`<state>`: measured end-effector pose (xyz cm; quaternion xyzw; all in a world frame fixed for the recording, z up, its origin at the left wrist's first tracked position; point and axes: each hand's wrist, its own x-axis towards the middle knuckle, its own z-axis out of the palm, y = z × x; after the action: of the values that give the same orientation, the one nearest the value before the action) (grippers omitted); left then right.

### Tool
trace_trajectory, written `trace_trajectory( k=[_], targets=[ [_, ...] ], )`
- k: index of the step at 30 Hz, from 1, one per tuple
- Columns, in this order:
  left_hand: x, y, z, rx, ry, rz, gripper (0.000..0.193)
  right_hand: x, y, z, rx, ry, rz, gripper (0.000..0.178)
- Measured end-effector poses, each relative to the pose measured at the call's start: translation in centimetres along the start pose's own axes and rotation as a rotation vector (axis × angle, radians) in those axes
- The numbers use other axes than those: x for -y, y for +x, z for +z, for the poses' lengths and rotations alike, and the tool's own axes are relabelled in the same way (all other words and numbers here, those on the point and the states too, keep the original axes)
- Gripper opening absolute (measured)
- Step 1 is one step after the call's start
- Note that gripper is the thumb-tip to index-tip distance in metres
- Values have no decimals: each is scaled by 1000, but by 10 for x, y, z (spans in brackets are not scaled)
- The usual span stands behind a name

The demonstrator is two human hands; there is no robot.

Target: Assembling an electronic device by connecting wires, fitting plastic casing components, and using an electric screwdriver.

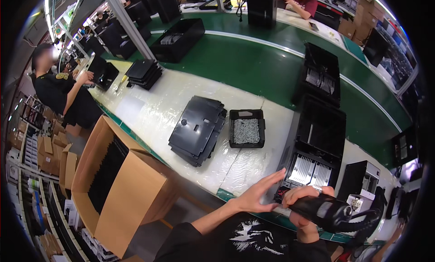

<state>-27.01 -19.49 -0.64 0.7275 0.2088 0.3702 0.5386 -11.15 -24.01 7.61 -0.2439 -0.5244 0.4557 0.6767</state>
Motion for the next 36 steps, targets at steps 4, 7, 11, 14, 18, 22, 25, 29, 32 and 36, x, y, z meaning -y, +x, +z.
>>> trace_trajectory(
  k=[4,7,11,14,18,22,25,29,32,36],
  targets=[
    [15,13,-13,-50,-168,-106,83,28,2,-32,157,-115,-326,86],
    [9,37,-2,-204,-9,-123,80,70,-4,-24,-202,-187,-588,89],
    [8,52,16,-146,66,-250,84,106,-24,-53,-439,-368,-893,85],
    [13,51,17,-133,-46,-242,84,133,-49,-78,-620,-513,-887,84],
    [9,29,17,-138,-142,-314,84,154,-64,-108,-826,-601,-898,79],
    [-18,6,14,-102,-153,-404,83,165,-66,-127,-963,-637,-872,76],
    [-22,3,-17,-98,-154,-435,71,166,-89,-159,-776,-415,-827,73],
    [7,60,-81,-198,742,-365,50,162,-93,-173,-755,-449,-801,73],
    [35,80,-111,-164,1060,-363,48,155,-68,-151,-943,-465,-750,76],
    [62,95,-128,98,1170,-285,47,157,-72,-150,-825,-408,-674,76]
  ],
)
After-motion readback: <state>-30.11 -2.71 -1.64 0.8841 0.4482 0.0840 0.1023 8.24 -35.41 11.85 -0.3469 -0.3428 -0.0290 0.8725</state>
